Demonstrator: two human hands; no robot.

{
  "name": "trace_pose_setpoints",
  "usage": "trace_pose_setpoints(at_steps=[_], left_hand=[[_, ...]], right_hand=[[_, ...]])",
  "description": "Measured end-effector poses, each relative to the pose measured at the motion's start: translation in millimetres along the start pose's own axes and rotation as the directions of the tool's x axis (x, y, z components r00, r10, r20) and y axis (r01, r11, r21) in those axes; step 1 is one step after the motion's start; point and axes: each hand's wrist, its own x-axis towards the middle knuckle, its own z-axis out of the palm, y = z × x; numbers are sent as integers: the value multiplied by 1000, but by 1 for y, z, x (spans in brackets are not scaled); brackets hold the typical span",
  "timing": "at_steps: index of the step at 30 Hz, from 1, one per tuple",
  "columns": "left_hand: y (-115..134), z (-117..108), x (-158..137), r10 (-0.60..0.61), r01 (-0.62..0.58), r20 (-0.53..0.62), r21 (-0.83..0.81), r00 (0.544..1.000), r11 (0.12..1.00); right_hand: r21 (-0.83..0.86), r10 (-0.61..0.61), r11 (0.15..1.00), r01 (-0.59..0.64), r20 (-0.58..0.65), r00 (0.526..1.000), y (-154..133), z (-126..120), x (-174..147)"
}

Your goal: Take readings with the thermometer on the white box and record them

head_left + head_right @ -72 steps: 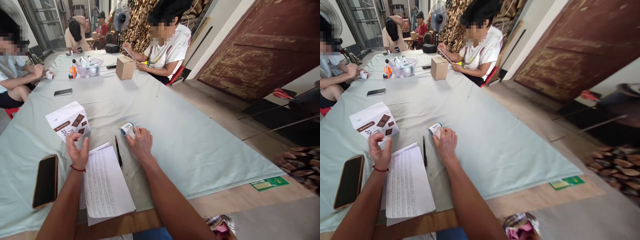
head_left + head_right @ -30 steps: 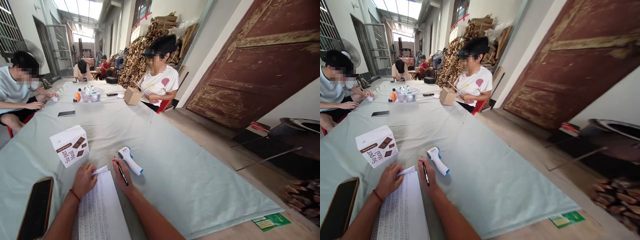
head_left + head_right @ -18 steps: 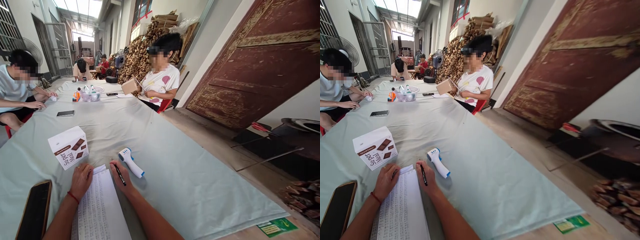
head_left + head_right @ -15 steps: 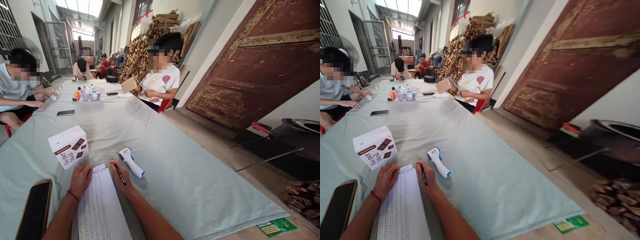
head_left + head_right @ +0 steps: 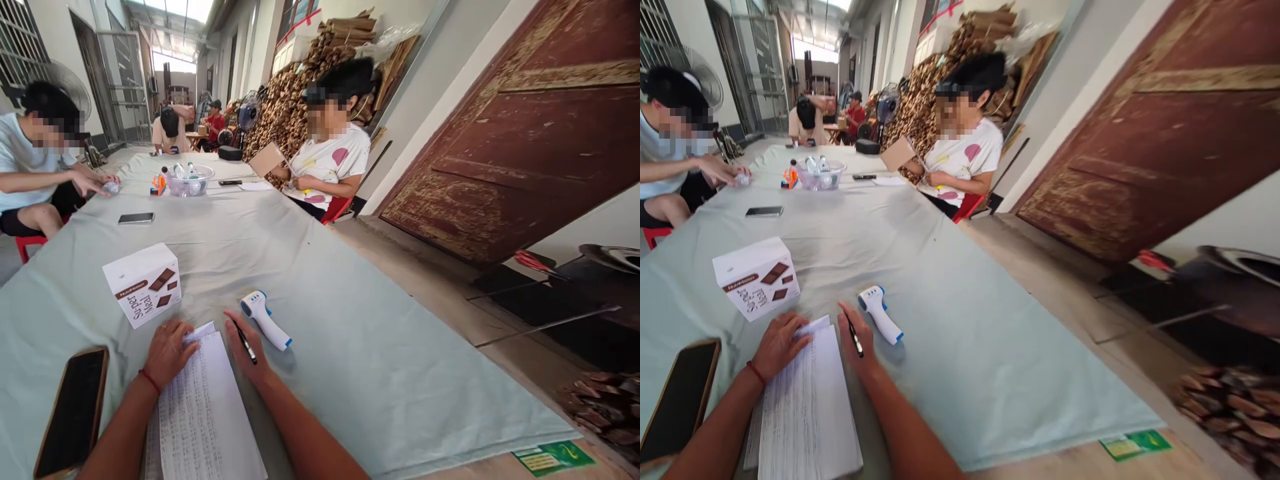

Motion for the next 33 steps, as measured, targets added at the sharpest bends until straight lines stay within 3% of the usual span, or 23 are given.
trace_pose_setpoints(at_steps=[2,6,9,16,33], left_hand=[[4,-2,1,7,-7,23,-13,1000,1000],[9,-2,3,31,-27,57,-79,998,997],[11,0,3,66,-59,70,-99,995,993],[24,4,-1,91,-90,26,-57,995,994],[26,12,-2,59,-54,35,-129,998,990]], right_hand=[[55,47,998,-44,-52,998,-1,-1,-2],[222,284,941,-255,-110,953,-2,-2,-8],[285,351,907,-310,-102,931,-5,-3,-14],[164,310,936,-313,40,950,-15,-2,-23],[-10,201,980,-201,133,971,-7,3,-24]])
